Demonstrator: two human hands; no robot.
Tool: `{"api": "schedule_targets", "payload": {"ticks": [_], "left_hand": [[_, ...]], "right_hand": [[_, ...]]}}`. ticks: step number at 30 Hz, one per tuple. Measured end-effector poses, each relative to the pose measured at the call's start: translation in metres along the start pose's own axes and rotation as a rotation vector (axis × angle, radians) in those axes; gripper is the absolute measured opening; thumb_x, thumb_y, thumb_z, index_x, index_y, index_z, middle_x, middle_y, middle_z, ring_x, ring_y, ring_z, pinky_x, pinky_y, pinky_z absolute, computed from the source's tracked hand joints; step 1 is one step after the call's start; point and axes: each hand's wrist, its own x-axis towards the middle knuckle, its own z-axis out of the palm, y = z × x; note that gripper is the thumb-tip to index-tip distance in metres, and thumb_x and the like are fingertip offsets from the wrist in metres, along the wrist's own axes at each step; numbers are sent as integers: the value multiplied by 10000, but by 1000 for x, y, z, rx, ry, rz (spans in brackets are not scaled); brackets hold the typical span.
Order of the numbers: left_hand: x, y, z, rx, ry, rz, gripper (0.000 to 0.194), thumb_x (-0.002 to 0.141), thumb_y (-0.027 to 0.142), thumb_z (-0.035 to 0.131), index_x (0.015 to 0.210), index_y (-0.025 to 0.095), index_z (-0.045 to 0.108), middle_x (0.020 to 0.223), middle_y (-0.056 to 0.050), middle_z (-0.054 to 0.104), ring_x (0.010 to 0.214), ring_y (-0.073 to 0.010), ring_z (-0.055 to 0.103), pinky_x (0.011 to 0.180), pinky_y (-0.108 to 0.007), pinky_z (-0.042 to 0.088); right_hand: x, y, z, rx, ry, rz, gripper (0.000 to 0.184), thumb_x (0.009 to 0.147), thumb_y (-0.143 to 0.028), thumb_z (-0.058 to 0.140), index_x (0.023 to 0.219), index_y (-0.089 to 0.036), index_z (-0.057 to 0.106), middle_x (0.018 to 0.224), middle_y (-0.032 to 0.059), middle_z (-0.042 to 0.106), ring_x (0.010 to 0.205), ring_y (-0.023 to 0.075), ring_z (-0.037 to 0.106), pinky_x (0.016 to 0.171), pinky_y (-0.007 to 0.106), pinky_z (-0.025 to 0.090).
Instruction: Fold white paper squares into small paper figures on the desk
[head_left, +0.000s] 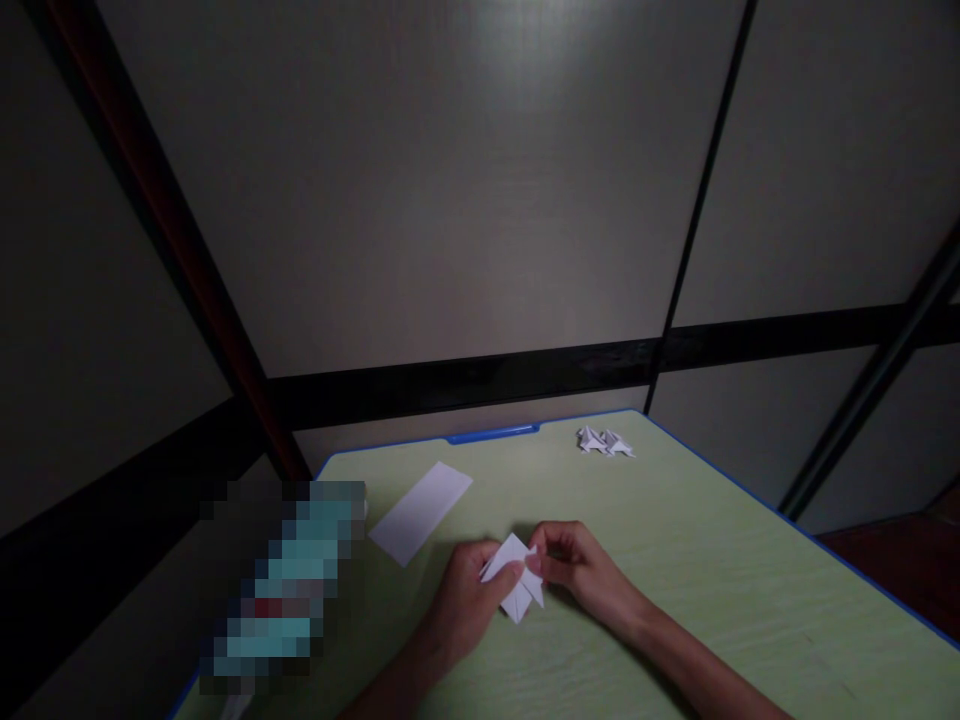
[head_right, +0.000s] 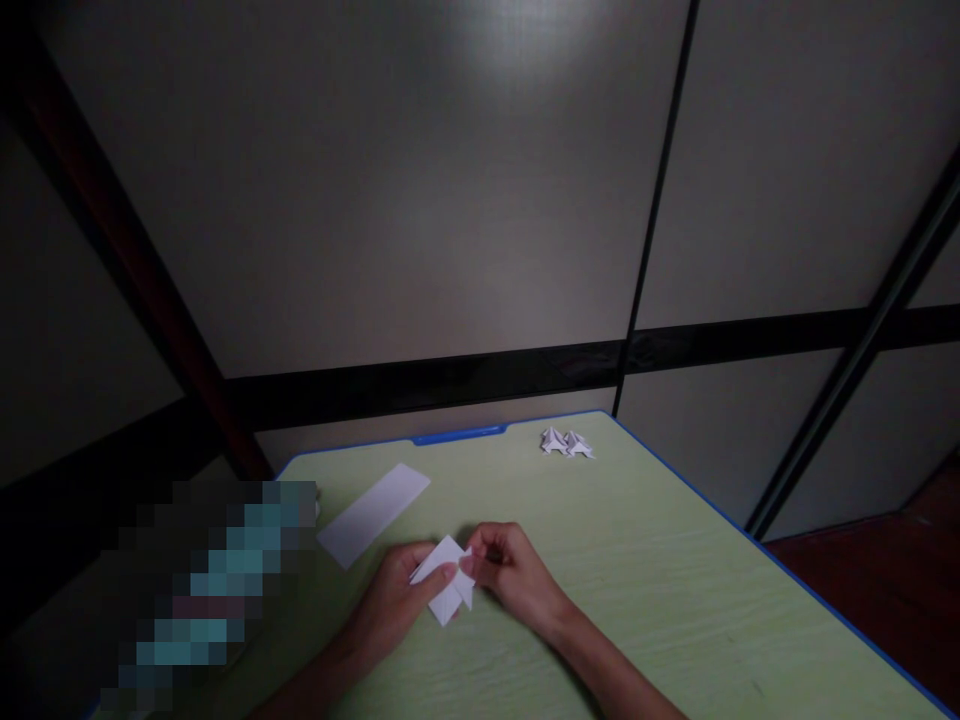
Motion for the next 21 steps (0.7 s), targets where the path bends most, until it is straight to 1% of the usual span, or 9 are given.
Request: {"api": "schedule_targets", "payload": {"ticks": [3,8,14,17,21], "left_hand": [[-1,2,0,-41,-43,12,229,627,310,521,573,91,558,492,-9,536,456,-111,460,432,-196,321],[1,-5,-4,-118,-90,75,219,607,313,561,590,96,547,507,9,514,472,-91,437,447,-180,314],[5,-7,-6,-168,-110,50,261,590,342,574,622,85,546,537,-12,537,483,-101,447,456,-190,325],[5,-5,-6,-176,-108,49,263,595,335,575,649,78,557,559,-22,554,494,-102,457,463,-188,324],[4,-3,-7,-201,-120,47,249,597,326,574,629,79,562,547,-23,557,491,-102,457,464,-188,323]], "right_hand": [[0,0,-1,116,-27,36,253,537,-324,642,504,-122,495,423,-57,423,403,54,321,421,186,215],[0,4,-3,242,-102,38,209,545,-277,652,536,-105,534,463,-36,478,424,57,370,443,185,233],[1,6,-3,210,-93,-3,234,588,-318,617,553,-103,532,471,-35,465,442,63,369,455,188,243],[1,4,-1,169,-75,-27,270,602,-363,594,541,-114,507,458,-40,444,433,68,358,449,192,239],[0,-1,2,111,-63,-39,300,604,-393,580,522,-124,477,442,-46,419,418,66,329,437,193,217]]}}
